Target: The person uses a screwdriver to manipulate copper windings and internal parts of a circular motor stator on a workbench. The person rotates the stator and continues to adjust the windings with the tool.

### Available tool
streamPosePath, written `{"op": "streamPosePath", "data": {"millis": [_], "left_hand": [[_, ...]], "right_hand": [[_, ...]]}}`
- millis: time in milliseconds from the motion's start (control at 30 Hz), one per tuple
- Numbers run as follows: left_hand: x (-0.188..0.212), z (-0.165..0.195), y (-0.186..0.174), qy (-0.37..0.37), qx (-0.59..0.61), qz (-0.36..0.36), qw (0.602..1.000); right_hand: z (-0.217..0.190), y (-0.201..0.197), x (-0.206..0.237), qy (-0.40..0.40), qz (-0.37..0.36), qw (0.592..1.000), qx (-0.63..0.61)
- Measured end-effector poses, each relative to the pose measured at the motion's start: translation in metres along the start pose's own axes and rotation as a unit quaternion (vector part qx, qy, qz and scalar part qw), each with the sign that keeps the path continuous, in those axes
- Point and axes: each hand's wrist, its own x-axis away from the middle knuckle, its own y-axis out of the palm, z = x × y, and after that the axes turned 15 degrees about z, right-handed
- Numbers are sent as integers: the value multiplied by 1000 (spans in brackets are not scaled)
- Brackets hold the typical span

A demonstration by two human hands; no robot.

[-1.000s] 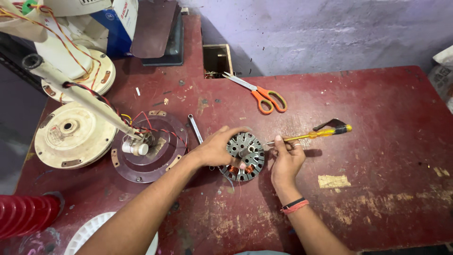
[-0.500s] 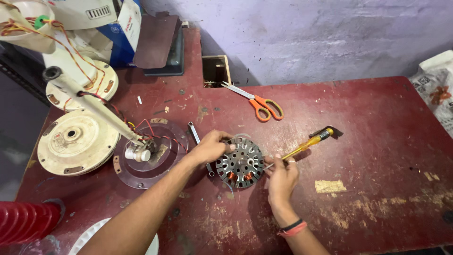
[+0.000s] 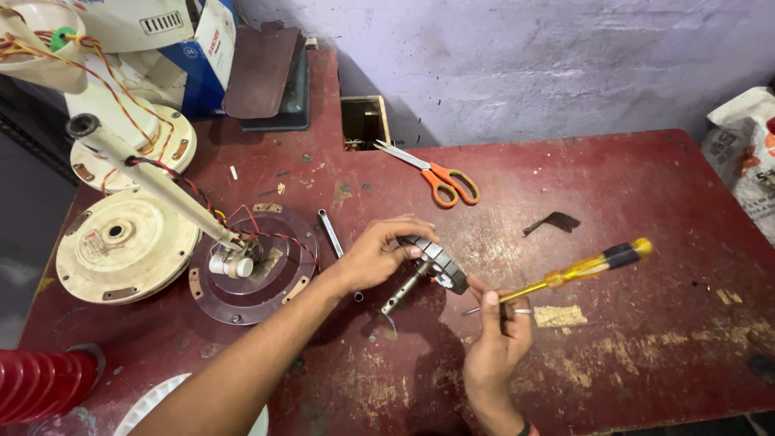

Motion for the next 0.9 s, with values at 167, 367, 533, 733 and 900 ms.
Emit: {"op": "streamPosePath", "data": {"millis": [167, 367, 533, 733, 900], "left_hand": [[1, -2, -11, 5, -75, -20, 997], [1, -9, -9, -3, 53, 4, 999], [4, 2, -4, -74, -74, 55, 993], [4, 14, 0, -127, -217, 137, 958], [2, 1, -2, -142, -117, 147, 972]], "right_hand": [[-1, 0, 21, -2, -26, 999, 45], [-7, 3, 40, 59, -91, 994, 31], [-3, 1, 25, 17, -40, 999, 27], [3, -9, 20, 32, -12, 999, 32], [9, -12, 17, 23, -11, 999, 44]]}}
